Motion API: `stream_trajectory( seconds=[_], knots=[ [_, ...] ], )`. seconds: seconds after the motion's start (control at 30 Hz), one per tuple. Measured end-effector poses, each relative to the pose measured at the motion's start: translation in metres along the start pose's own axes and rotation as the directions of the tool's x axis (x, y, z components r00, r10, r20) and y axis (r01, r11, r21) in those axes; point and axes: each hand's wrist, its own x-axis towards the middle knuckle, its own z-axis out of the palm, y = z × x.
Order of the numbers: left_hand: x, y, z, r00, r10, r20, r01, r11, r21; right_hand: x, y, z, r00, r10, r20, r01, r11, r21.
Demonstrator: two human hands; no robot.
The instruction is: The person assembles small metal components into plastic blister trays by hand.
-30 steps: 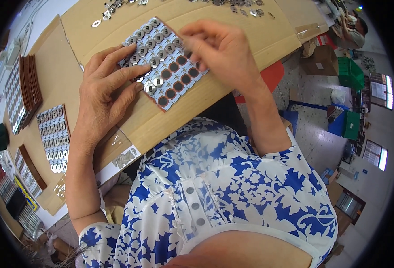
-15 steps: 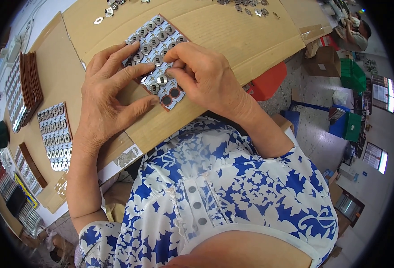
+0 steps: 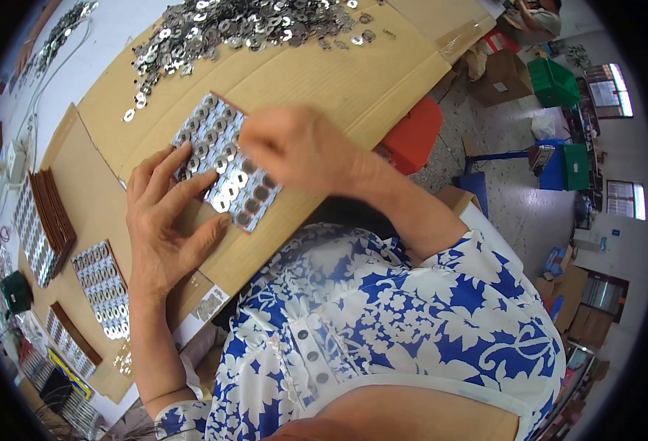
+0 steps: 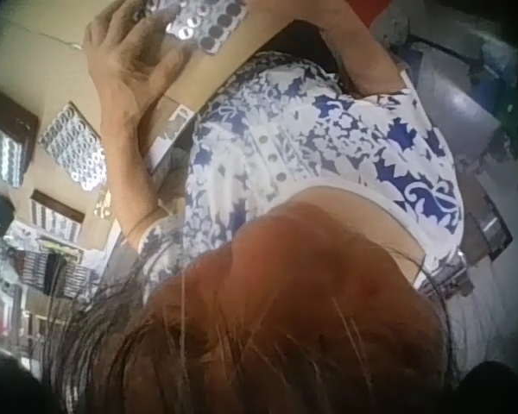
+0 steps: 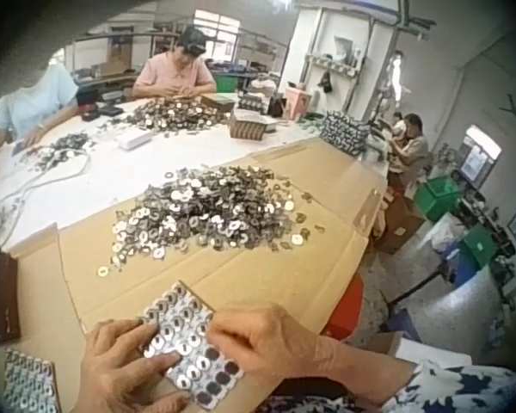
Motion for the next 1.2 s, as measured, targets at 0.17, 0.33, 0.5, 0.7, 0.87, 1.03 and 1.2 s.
stream_trajectory(
  seconds=[0.17,0.33,0.5,0.7,0.87,1.03,1.2],
  knots=[
    [0.000,-0.002,-0.001,0.999,0.002,-0.033,-0.003,0.999,-0.046,0.045,0.088,-0.032,0.907,0.235,-0.348,-0.258,0.966,-0.020],
    [0.003,0.003,-0.002,0.997,-0.073,-0.022,0.073,0.997,0.014,0.051,0.086,-0.032,0.960,0.005,-0.280,-0.052,0.985,-0.162],
    [0.004,0.003,-0.002,0.997,-0.068,-0.020,0.069,0.997,0.039,0.020,0.081,-0.041,0.999,0.012,-0.033,-0.009,0.997,0.073],
    [0.005,0.005,-0.001,0.998,-0.054,-0.022,0.055,0.997,0.059,0.002,0.072,-0.025,0.897,0.241,-0.371,-0.139,0.950,0.279],
    [0.001,0.003,0.001,0.998,-0.052,-0.021,0.054,0.994,0.099,0.015,0.049,-0.009,0.913,0.213,-0.349,-0.173,0.974,0.143],
    [0.002,0.000,0.007,0.998,0.009,-0.063,-0.007,1.000,0.028,0.040,0.035,0.011,0.926,-0.208,-0.315,0.118,0.952,-0.282],
    [0.000,-0.004,0.008,0.998,0.020,-0.055,-0.019,0.999,0.026,0.026,0.029,0.009,0.964,0.113,-0.240,-0.094,0.992,0.089]
  ],
)
